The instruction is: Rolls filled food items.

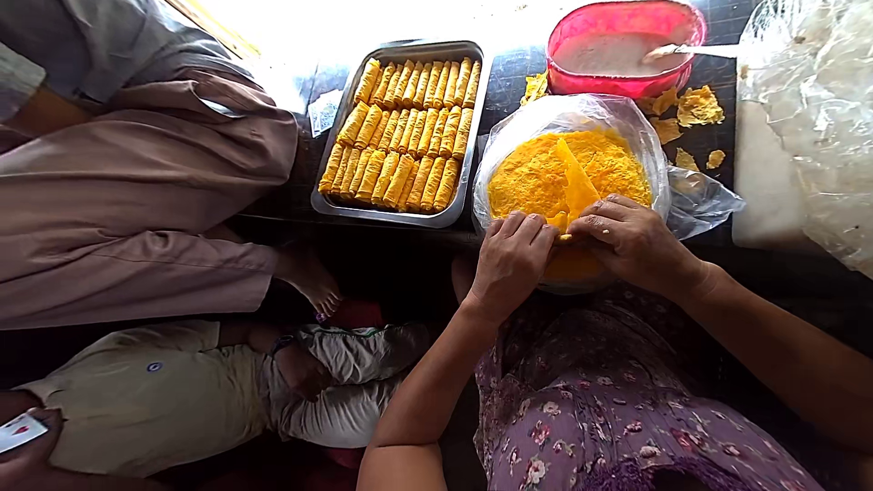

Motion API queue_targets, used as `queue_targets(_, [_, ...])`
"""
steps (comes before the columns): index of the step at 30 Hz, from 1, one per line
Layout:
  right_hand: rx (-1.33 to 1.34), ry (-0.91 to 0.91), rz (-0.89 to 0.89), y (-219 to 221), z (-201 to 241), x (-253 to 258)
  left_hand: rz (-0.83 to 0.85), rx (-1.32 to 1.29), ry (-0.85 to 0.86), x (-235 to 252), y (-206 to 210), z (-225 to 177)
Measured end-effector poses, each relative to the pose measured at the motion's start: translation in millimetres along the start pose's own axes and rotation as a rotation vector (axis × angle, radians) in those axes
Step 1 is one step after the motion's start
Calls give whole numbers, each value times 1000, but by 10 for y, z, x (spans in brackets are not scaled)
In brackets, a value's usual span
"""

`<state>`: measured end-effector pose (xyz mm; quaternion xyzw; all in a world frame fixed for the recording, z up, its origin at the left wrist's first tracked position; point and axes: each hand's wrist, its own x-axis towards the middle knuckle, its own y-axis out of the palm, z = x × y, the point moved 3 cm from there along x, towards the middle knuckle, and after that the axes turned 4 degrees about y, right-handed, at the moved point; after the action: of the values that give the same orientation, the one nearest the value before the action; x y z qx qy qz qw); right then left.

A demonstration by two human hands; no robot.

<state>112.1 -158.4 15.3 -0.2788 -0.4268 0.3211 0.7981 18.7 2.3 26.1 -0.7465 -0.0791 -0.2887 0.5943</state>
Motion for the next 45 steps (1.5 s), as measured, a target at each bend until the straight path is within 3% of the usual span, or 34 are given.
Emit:
queue_targets(7, [-127,-58,194,-42,78,-69,-155,84,31,-405,-155,157])
queue_targets(14, [-237,-67,205,18,166,-37,-218,-10,2,-332,-196,38])
queue_targets(26, [-64,21,-16,-228,45,-224,-40,-157,123,-124,40,-206])
queue_targets(39, [124,150,-53,-297,-142,-97,105,-404,-81,171,-40,19])
queue_targets(45, [172,260,-19,-303,-231,64,159,-375,-155,283,-48,67])
